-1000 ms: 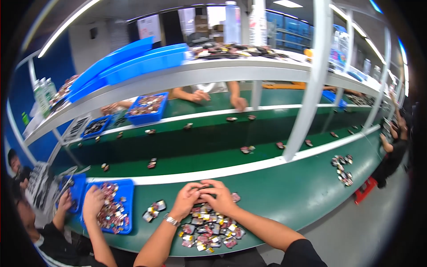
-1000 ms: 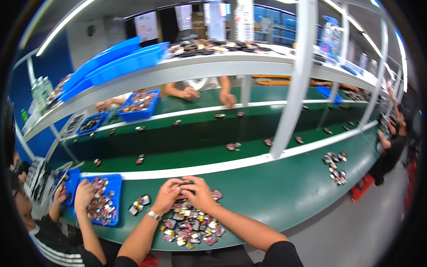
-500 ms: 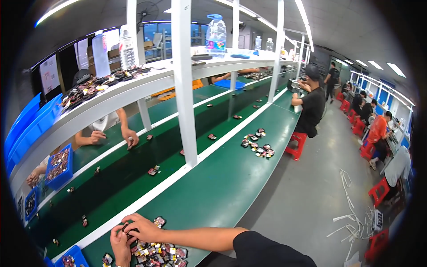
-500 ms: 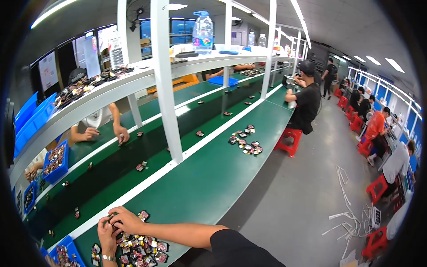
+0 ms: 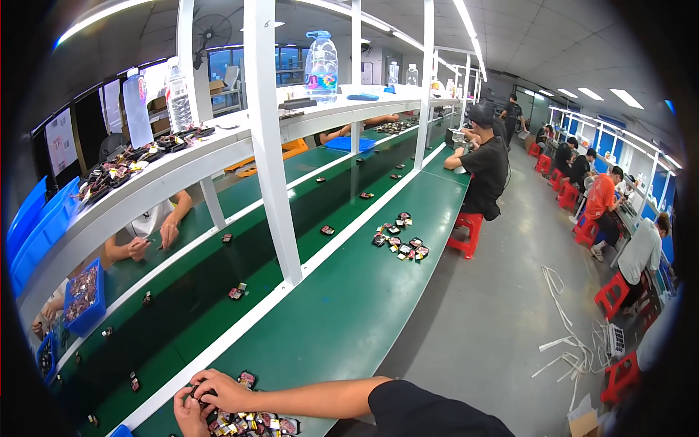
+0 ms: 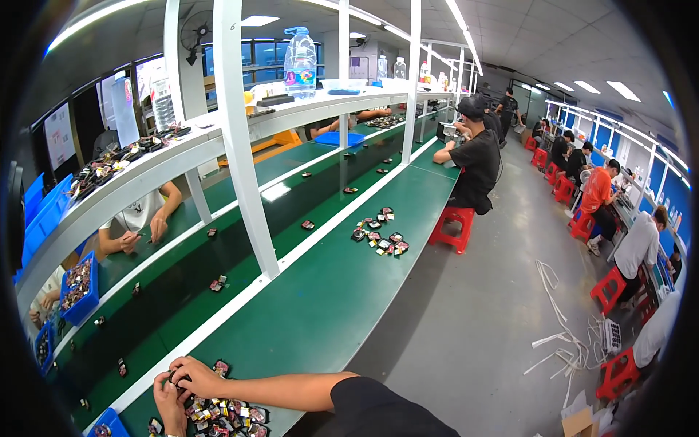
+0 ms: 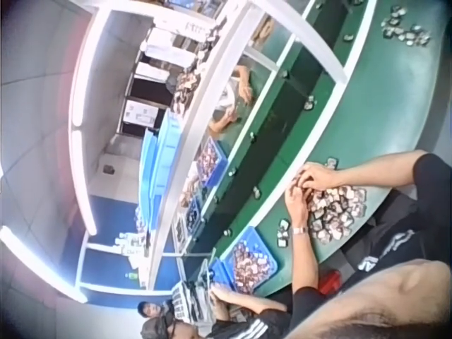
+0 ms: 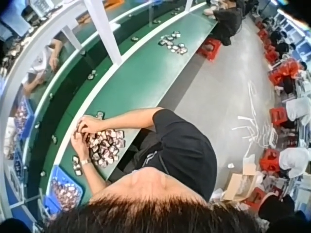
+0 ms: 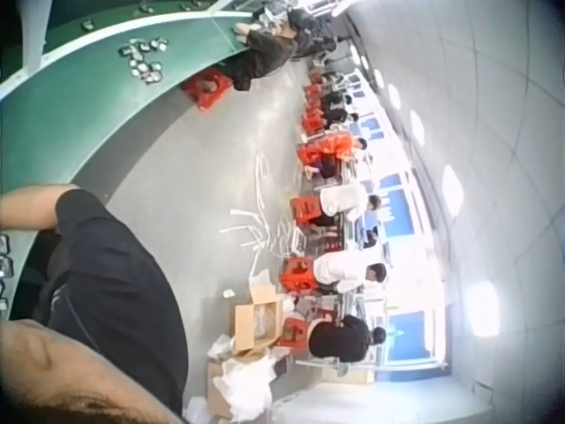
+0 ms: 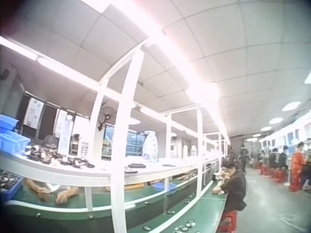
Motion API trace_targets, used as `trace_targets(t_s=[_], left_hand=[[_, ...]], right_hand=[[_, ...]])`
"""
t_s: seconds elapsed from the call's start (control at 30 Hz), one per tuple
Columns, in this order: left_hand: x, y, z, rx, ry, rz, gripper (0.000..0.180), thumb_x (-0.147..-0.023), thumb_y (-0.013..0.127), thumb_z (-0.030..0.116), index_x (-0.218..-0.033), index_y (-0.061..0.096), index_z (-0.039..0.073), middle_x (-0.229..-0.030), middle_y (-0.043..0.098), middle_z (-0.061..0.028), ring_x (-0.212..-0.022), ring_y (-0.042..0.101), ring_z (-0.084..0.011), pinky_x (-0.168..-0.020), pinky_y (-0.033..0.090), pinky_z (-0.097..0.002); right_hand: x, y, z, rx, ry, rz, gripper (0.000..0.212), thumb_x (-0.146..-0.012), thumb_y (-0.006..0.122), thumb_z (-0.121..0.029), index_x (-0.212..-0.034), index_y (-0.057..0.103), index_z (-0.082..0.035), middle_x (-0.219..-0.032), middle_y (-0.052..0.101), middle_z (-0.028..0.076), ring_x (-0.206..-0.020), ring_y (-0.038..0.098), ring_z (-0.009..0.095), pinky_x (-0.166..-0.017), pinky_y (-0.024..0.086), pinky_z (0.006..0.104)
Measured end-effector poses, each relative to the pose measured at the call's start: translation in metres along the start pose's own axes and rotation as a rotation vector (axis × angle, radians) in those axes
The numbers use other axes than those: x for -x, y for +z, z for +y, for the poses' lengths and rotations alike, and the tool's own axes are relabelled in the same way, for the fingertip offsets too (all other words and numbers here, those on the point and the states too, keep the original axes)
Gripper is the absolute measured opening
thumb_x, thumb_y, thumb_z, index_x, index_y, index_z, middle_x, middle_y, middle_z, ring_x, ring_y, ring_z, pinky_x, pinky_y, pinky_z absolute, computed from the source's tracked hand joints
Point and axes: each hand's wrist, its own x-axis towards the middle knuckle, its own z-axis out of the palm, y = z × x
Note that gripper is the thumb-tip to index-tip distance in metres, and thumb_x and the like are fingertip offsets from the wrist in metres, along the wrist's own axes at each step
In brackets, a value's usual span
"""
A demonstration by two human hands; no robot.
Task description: Sorting or checking small colorful mechanical or electronic components at a factory workbench.
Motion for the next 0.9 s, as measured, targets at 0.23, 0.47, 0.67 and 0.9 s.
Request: trace_targets(t_s=[0.23, 0.47, 0.67, 0.9], left_hand=[[0.001, -0.003, 0.007, 0.002, 0.047, -0.051, 0.020, -0.096, 0.056, 0.009, -0.114, 0.051, 0.003, -0.126, 0.058, -0.0149, -0.098, 0.064, -0.0184, -0.078, 0.057, -0.0274], [0.004, -0.007, 0.005, 0.253, 0.015, -0.222, 0.023, -0.097, 0.055, 0.008, -0.118, 0.048, 0.002, -0.129, 0.055, -0.0174, -0.112, 0.060, -0.0247, -0.091, 0.055, -0.0393], [0.007, -0.012, 0.009, 0.252, 0.002, -0.214, 0.022, -0.097, 0.053, 0.007, -0.118, 0.048, 0.002, -0.129, 0.055, -0.0178, -0.113, 0.060, -0.0244, -0.092, 0.055, -0.0393], [0.006, -0.004, 0.013, 0.214, -0.013, -0.195, 0.022, -0.098, 0.051, 0.006, -0.119, 0.048, 0.001, -0.117, 0.061, -0.0153, -0.106, 0.062, -0.0224, -0.090, 0.056, -0.0384]], right_hand=[[0.001, 0.000, -0.009, 0.180, -0.248, 0.028, 0.028, -0.074, 0.069, -0.003, -0.100, 0.072, -0.013, -0.123, 0.057, 0.012, -0.115, 0.052, 0.032, -0.100, 0.041, 0.0417], [0.002, -0.010, -0.036, 0.348, -0.301, 0.072, 0.019, -0.074, 0.069, -0.002, -0.093, 0.071, -0.007, -0.115, 0.063, 0.010, -0.109, 0.056, 0.030, -0.093, 0.047, 0.0389], [0.000, -0.004, -0.033, 0.292, -0.289, 0.058, 0.018, -0.075, 0.068, -0.001, -0.092, 0.071, -0.007, -0.114, 0.063, 0.009, -0.109, 0.056, 0.028, -0.089, 0.049, 0.0369], [-0.001, -0.008, -0.029, 0.228, -0.182, 0.017, 0.016, -0.076, 0.067, -0.004, -0.091, 0.072, -0.008, -0.117, 0.063, 0.007, -0.111, 0.056, 0.028, -0.090, 0.049, 0.0363]])
